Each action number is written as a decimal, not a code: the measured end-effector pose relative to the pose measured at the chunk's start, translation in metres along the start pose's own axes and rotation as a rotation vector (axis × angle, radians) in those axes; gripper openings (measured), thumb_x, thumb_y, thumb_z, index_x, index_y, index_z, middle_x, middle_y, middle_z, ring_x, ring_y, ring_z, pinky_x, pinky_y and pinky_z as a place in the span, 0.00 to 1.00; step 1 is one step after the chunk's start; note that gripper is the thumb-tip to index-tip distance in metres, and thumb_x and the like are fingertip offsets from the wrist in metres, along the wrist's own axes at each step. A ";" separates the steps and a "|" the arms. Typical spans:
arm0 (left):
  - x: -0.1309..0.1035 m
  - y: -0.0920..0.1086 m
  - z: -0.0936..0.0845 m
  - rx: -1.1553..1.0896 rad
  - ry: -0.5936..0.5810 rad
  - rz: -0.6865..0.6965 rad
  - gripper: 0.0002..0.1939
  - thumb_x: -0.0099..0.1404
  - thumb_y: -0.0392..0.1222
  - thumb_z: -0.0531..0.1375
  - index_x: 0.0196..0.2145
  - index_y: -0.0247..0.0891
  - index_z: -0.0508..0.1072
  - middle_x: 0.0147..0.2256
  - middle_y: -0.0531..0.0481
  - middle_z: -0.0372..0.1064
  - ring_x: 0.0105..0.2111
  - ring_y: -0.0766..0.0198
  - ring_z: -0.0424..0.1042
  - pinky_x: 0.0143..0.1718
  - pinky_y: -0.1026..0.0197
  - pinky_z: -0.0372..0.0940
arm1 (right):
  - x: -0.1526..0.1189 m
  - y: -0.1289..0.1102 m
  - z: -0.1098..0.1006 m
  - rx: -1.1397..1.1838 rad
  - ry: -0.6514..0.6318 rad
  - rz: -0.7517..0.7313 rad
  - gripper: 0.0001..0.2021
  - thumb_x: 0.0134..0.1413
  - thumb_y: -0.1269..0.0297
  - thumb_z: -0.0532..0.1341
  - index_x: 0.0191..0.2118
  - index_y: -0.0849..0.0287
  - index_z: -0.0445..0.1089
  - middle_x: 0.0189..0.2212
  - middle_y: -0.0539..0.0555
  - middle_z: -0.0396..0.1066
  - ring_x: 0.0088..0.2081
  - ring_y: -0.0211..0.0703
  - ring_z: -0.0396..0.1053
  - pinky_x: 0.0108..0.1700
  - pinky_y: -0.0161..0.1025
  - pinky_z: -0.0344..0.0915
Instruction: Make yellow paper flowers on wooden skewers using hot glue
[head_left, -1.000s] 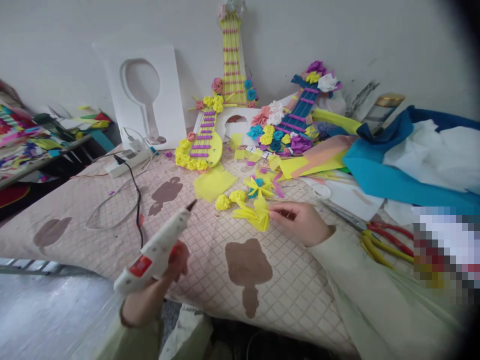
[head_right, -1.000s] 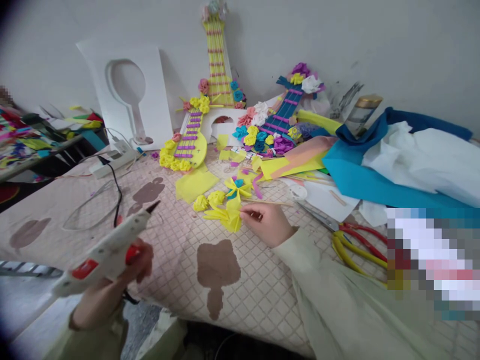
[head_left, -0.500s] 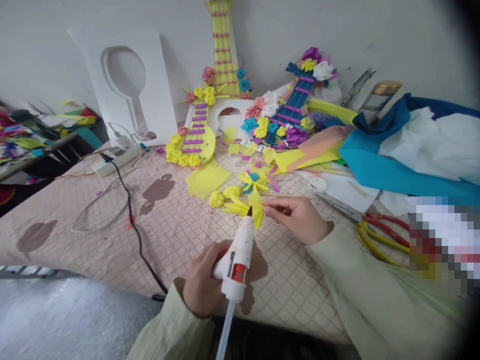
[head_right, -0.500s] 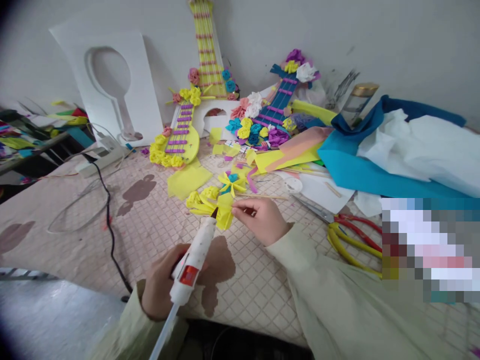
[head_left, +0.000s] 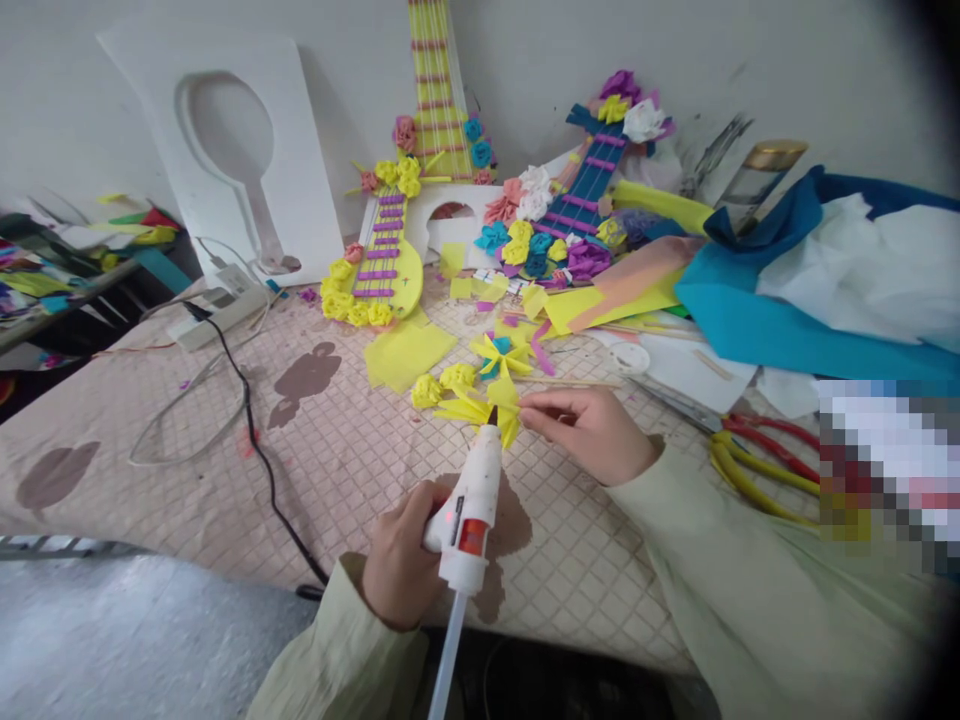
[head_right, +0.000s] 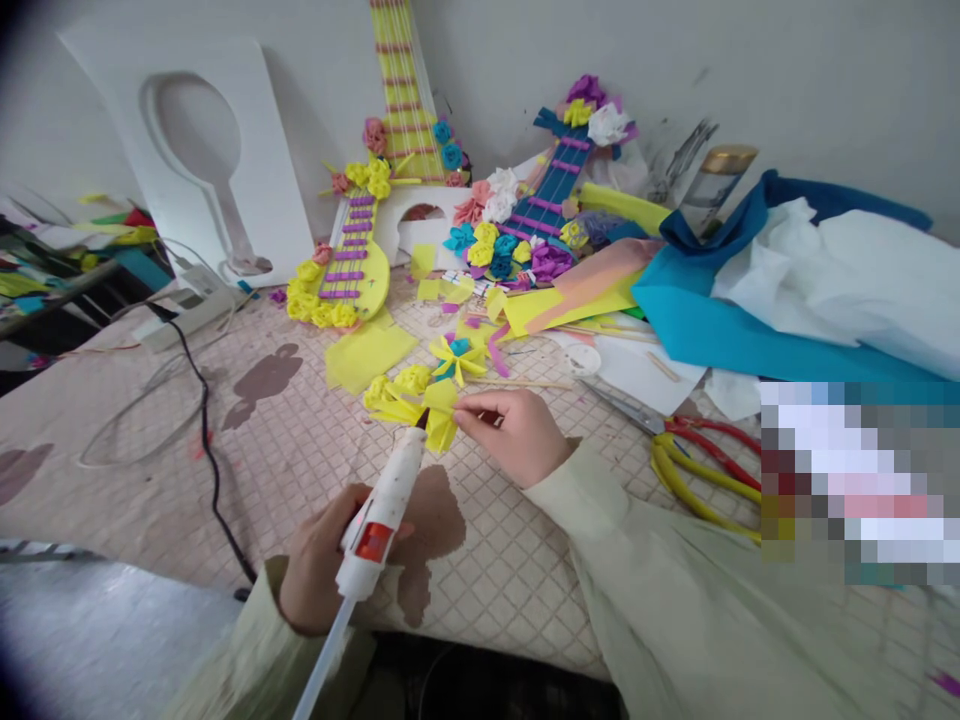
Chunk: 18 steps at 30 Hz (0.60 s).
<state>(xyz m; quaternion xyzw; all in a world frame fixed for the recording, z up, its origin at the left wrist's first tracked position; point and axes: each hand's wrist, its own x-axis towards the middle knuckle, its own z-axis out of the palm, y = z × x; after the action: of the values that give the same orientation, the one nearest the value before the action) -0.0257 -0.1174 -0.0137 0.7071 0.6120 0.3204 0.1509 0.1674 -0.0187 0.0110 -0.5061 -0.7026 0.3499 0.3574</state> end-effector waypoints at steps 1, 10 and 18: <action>0.000 0.000 0.000 0.006 0.000 -0.001 0.09 0.50 0.41 0.61 0.27 0.39 0.63 0.20 0.57 0.65 0.17 0.70 0.62 0.19 0.67 0.55 | 0.000 0.000 0.000 -0.001 0.000 -0.001 0.09 0.46 0.65 0.60 0.32 0.62 0.75 0.33 0.55 0.76 0.30 0.41 0.72 0.32 0.38 0.69; 0.002 -0.010 0.002 0.060 -0.004 0.133 0.11 0.50 0.40 0.61 0.25 0.39 0.60 0.16 0.60 0.59 0.13 0.72 0.57 0.15 0.69 0.53 | 0.000 -0.001 -0.001 0.007 -0.014 0.010 0.09 0.46 0.65 0.59 0.33 0.61 0.75 0.33 0.55 0.76 0.31 0.42 0.72 0.33 0.38 0.69; 0.003 -0.003 -0.002 0.093 -0.019 0.126 0.12 0.51 0.41 0.61 0.23 0.38 0.58 0.16 0.60 0.56 0.14 0.73 0.55 0.15 0.69 0.53 | 0.000 0.002 0.000 0.016 -0.021 0.012 0.09 0.46 0.65 0.59 0.33 0.59 0.75 0.33 0.54 0.76 0.32 0.42 0.72 0.34 0.38 0.69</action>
<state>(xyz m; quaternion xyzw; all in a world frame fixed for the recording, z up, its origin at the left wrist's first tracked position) -0.0290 -0.1139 -0.0137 0.7534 0.5793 0.2937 0.1030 0.1682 -0.0180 0.0100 -0.5035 -0.7006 0.3630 0.3521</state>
